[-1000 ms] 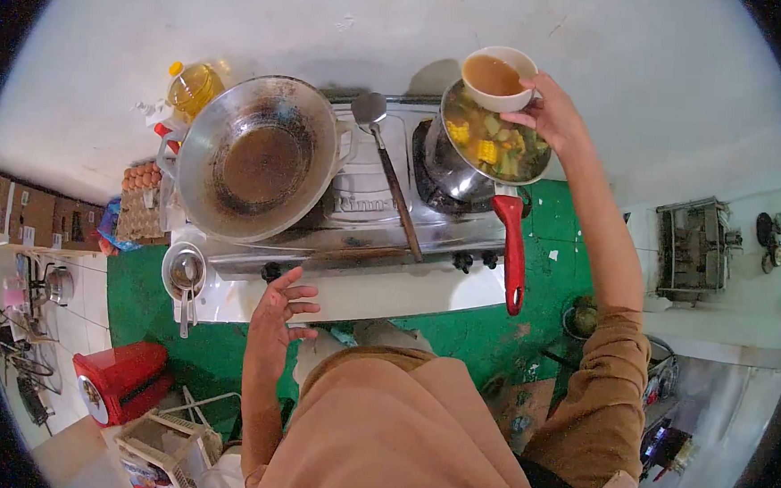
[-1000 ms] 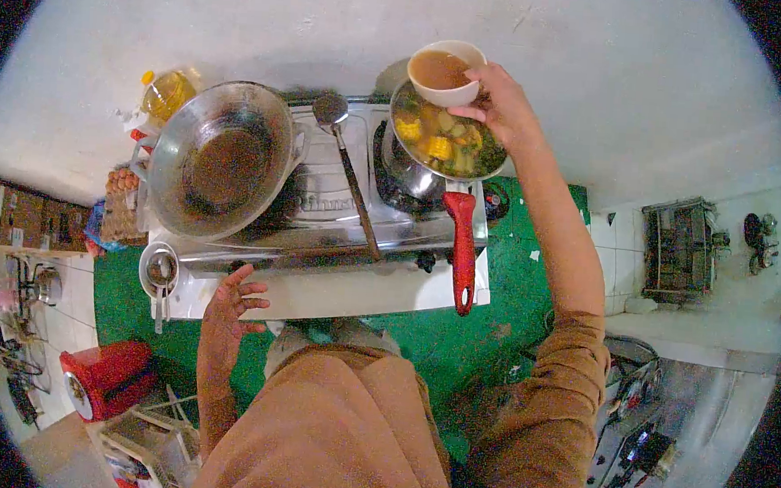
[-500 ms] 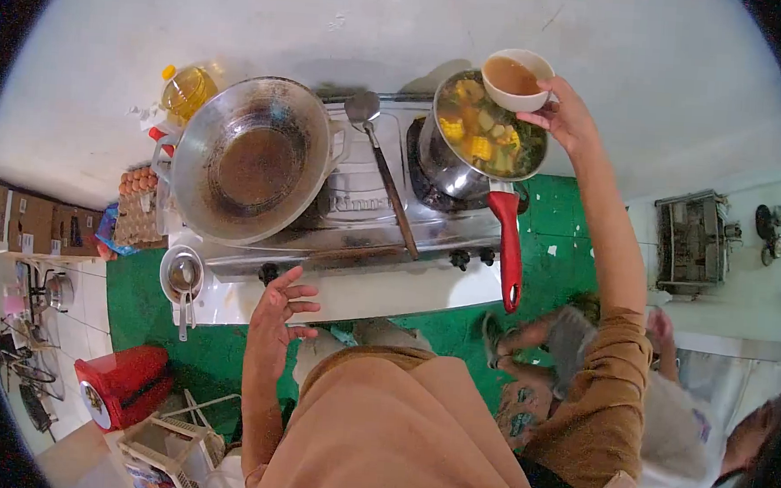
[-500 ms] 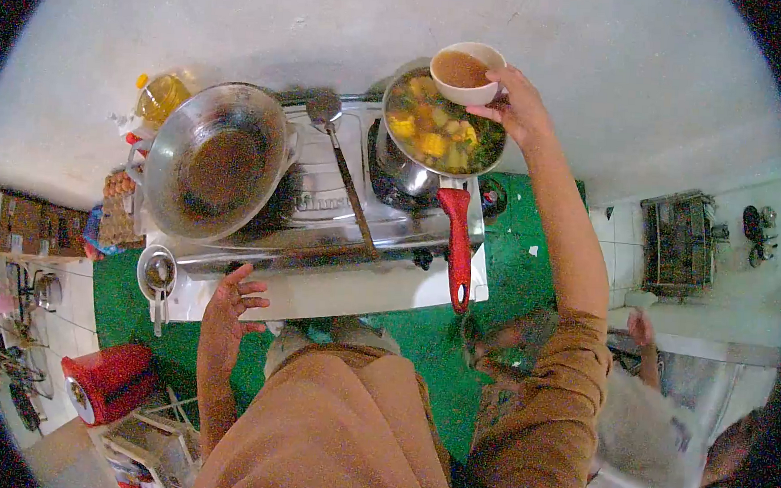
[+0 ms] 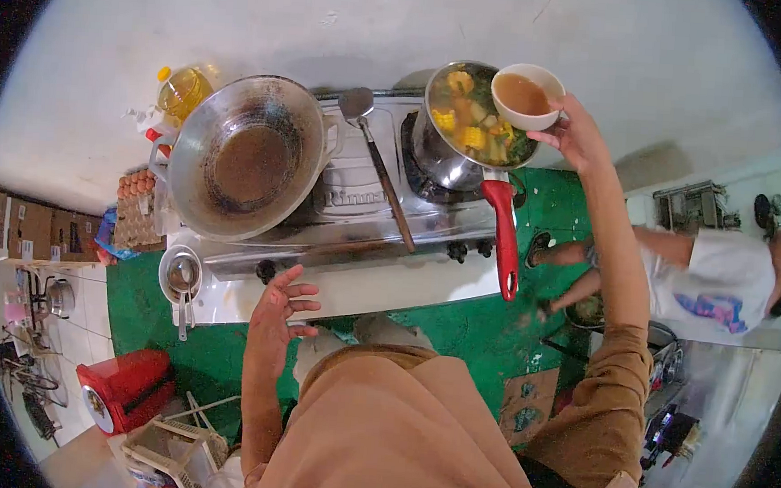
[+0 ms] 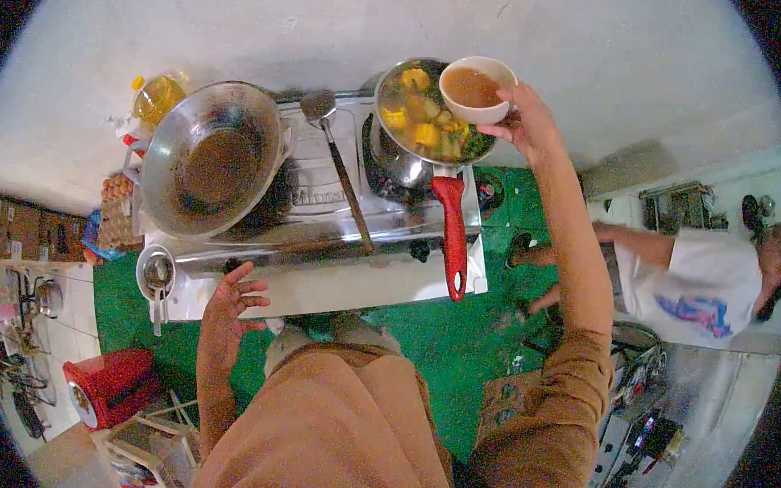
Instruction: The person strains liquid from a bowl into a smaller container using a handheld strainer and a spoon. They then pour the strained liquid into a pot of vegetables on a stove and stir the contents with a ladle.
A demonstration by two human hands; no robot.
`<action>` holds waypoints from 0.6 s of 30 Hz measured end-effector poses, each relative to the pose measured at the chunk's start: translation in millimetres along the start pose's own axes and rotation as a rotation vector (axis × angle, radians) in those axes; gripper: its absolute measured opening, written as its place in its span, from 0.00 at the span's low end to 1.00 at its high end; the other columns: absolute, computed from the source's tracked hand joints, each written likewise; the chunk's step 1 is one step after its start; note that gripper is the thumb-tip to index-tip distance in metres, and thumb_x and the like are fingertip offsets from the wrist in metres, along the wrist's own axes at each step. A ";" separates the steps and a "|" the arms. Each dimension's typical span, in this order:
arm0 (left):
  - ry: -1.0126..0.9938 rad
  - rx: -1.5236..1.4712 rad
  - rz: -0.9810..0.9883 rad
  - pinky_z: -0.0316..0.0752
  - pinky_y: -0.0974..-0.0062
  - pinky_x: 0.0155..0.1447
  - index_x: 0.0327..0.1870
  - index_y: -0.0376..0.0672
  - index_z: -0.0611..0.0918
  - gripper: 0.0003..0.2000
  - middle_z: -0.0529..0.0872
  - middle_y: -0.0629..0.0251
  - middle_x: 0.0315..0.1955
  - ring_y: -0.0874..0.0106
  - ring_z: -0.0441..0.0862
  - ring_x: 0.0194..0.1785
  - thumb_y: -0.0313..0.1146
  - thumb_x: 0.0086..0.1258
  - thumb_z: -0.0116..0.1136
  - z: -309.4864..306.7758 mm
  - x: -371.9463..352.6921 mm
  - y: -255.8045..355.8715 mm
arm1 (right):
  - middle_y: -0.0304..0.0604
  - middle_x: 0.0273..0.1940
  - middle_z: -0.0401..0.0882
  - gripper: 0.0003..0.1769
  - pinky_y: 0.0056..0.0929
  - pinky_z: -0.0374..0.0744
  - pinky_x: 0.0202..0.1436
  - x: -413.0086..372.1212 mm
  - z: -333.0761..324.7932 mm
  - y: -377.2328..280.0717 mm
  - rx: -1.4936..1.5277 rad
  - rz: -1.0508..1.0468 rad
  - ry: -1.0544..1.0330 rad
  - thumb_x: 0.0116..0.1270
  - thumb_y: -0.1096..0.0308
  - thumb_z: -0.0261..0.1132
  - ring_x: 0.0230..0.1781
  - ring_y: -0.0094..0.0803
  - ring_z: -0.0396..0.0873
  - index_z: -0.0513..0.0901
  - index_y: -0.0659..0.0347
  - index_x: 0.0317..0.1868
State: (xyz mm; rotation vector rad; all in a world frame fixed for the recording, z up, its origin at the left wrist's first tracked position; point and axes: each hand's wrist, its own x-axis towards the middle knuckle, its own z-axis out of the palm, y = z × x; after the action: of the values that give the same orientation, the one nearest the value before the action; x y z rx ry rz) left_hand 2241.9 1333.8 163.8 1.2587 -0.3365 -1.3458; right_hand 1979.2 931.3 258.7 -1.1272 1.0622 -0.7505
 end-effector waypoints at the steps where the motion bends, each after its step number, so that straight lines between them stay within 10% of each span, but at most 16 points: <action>1: 0.000 0.000 0.000 0.78 0.77 0.37 0.65 0.46 0.67 0.31 0.78 0.63 0.50 0.72 0.77 0.48 0.59 0.69 0.47 0.2 -0.7 -0.4 | 0.48 0.55 0.70 0.27 0.40 0.87 0.42 -4.6 1.4 1.2 -0.022 -0.004 0.016 0.61 0.65 0.62 0.52 0.42 0.74 0.66 0.61 0.60; 18: 0.014 0.030 -0.008 0.77 0.76 0.39 0.64 0.47 0.68 0.33 0.78 0.63 0.50 0.73 0.77 0.48 0.61 0.67 0.48 4.2 -7.6 -1.0 | 0.46 0.56 0.69 0.32 0.38 0.87 0.42 -29.2 22.6 13.2 -0.040 0.005 -0.138 0.61 0.63 0.63 0.52 0.41 0.75 0.64 0.59 0.64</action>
State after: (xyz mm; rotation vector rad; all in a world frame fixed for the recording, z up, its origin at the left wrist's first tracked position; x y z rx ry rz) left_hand 2235.8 1338.5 168.1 1.2956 -0.3432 -1.3425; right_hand 1990.0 968.8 255.9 -1.1923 0.9668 -0.6406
